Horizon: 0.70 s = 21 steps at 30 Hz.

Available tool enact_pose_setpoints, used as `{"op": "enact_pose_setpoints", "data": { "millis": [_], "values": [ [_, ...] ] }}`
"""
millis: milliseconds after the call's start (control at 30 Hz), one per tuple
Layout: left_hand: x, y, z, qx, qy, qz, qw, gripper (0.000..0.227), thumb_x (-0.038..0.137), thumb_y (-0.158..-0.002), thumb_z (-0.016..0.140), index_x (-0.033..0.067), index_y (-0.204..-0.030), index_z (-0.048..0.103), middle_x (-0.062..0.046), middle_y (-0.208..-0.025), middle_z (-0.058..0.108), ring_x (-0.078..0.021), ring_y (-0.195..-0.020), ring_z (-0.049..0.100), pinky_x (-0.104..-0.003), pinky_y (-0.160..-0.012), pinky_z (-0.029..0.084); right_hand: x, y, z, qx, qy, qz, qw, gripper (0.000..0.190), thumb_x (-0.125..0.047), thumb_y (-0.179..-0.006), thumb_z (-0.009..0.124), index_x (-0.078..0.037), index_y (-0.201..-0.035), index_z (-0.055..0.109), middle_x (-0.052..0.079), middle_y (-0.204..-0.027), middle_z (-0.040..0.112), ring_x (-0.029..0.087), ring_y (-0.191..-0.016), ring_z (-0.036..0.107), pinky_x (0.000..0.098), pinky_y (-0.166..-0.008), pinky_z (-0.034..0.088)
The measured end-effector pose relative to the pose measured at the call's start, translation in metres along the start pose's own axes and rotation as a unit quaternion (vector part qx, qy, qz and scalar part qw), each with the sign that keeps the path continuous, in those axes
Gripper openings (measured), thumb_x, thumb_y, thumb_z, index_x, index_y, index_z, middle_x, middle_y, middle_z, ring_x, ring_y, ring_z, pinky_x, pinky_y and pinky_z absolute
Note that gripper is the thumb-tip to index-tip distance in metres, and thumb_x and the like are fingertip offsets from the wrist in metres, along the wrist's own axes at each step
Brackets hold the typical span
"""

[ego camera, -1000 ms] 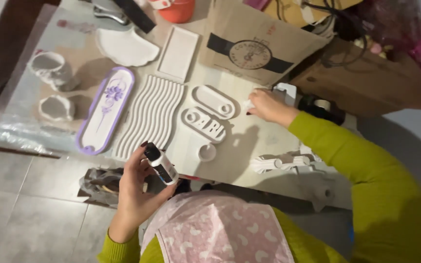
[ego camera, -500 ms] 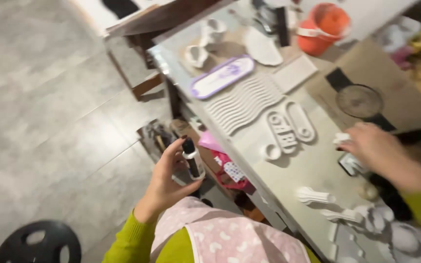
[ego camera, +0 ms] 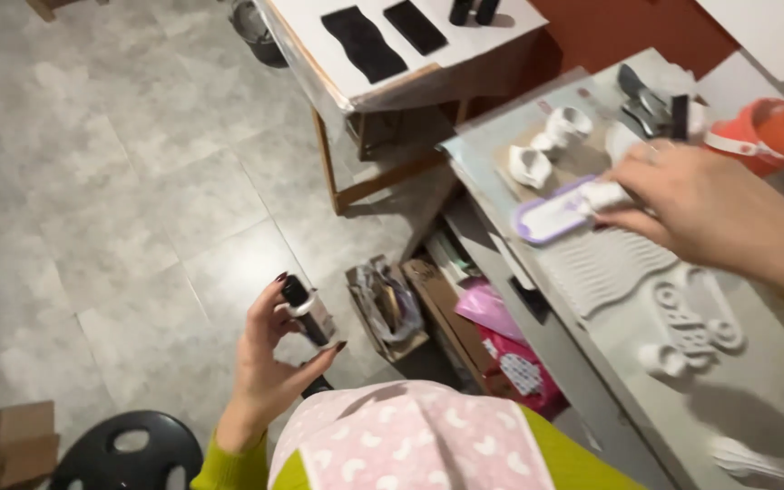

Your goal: Refilling a small bottle with liquid and then using a brush to paint small decorative letters with a white coating.

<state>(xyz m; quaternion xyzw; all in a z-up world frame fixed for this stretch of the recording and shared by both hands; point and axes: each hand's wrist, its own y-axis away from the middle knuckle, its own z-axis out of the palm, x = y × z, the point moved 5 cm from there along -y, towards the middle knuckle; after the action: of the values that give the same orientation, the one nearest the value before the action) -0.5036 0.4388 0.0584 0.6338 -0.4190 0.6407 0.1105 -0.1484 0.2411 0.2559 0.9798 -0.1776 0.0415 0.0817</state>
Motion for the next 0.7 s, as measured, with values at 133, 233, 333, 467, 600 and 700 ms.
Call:
{"op": "enact_pose_setpoints", "data": {
  "millis": [133, 233, 333, 467, 600, 700],
  "values": [
    [-0.025, -0.045, -0.091, -0.008, -0.024, -0.041, 0.999, 0.099, 0.000, -0.069, 0.088, 0.0047, -0.151, 0.034, -0.011, -0.124, 0.064, -0.0177, -0.102, 0.069, -0.031, -0.080, 0.059, -0.035, -0.117, -0.013, 0.113, -0.062, -0.107, 0.986, 0.030, -0.030, -0.083, 0.075, -0.005, -0.099, 0.071, 0.013, -0.092, 0.069, 0.035, -0.087, 0.066, 0.0451, -0.077, 0.053],
    [-0.052, -0.082, -0.143, -0.002, -0.028, -0.047, 0.998, 0.100, -0.001, -0.066, 0.088, 0.0044, -0.150, 0.036, -0.012, -0.122, 0.064, -0.0183, -0.101, 0.068, -0.032, -0.080, 0.057, -0.054, -0.197, -0.019, 0.106, -0.089, -0.074, 0.988, 0.033, -0.032, -0.085, 0.076, -0.004, -0.102, 0.073, 0.015, -0.091, 0.069, 0.033, -0.086, 0.066, 0.0441, -0.076, 0.053],
    [-0.079, -0.124, -0.178, 0.000, -0.018, -0.048, 0.999, 0.100, -0.001, -0.065, 0.089, 0.0048, -0.150, 0.036, -0.012, -0.124, 0.063, -0.0180, -0.100, 0.069, -0.031, -0.080, 0.057, -0.048, -0.274, -0.002, 0.100, -0.084, -0.041, 0.991, 0.034, -0.034, -0.084, 0.078, -0.003, -0.099, 0.075, 0.017, -0.086, 0.070, 0.034, -0.083, 0.067, 0.0437, -0.075, 0.054],
    [-0.132, -0.195, -0.208, -0.012, -0.017, -0.025, 0.999, 0.098, -0.002, -0.066, 0.088, 0.0058, -0.150, 0.037, -0.012, -0.127, 0.066, -0.0180, -0.100, 0.069, -0.031, -0.082, 0.057, -0.035, -0.378, 0.011, 0.018, -0.147, 0.097, 0.984, 0.031, -0.035, -0.089, 0.076, -0.009, -0.105, 0.077, 0.018, -0.081, 0.072, 0.033, -0.067, 0.071, 0.0422, -0.068, 0.056],
    [-0.185, -0.268, -0.236, 0.002, -0.113, 0.065, 0.992, 0.091, -0.001, -0.069, 0.088, 0.0074, -0.145, 0.040, -0.016, -0.130, 0.063, -0.0211, -0.099, 0.068, -0.032, -0.081, 0.059, 0.002, -0.490, 0.047, 0.049, -0.139, 0.106, 0.983, 0.036, -0.042, -0.090, 0.079, -0.007, -0.098, 0.080, 0.019, -0.079, 0.072, 0.033, -0.069, 0.069, 0.0437, -0.065, 0.054],
    [-0.213, -0.337, -0.256, 0.042, -0.198, 0.131, 0.970, 0.089, -0.002, -0.070, 0.088, 0.0094, -0.143, 0.039, -0.018, -0.132, 0.062, -0.0286, -0.107, 0.067, -0.035, -0.082, 0.058, 0.035, -0.591, 0.073, 0.056, -0.140, 0.143, 0.978, 0.045, -0.046, -0.088, 0.081, -0.002, -0.094, 0.079, 0.021, -0.081, 0.073, 0.034, -0.072, 0.071, 0.0436, -0.069, 0.055]
  ]
}}
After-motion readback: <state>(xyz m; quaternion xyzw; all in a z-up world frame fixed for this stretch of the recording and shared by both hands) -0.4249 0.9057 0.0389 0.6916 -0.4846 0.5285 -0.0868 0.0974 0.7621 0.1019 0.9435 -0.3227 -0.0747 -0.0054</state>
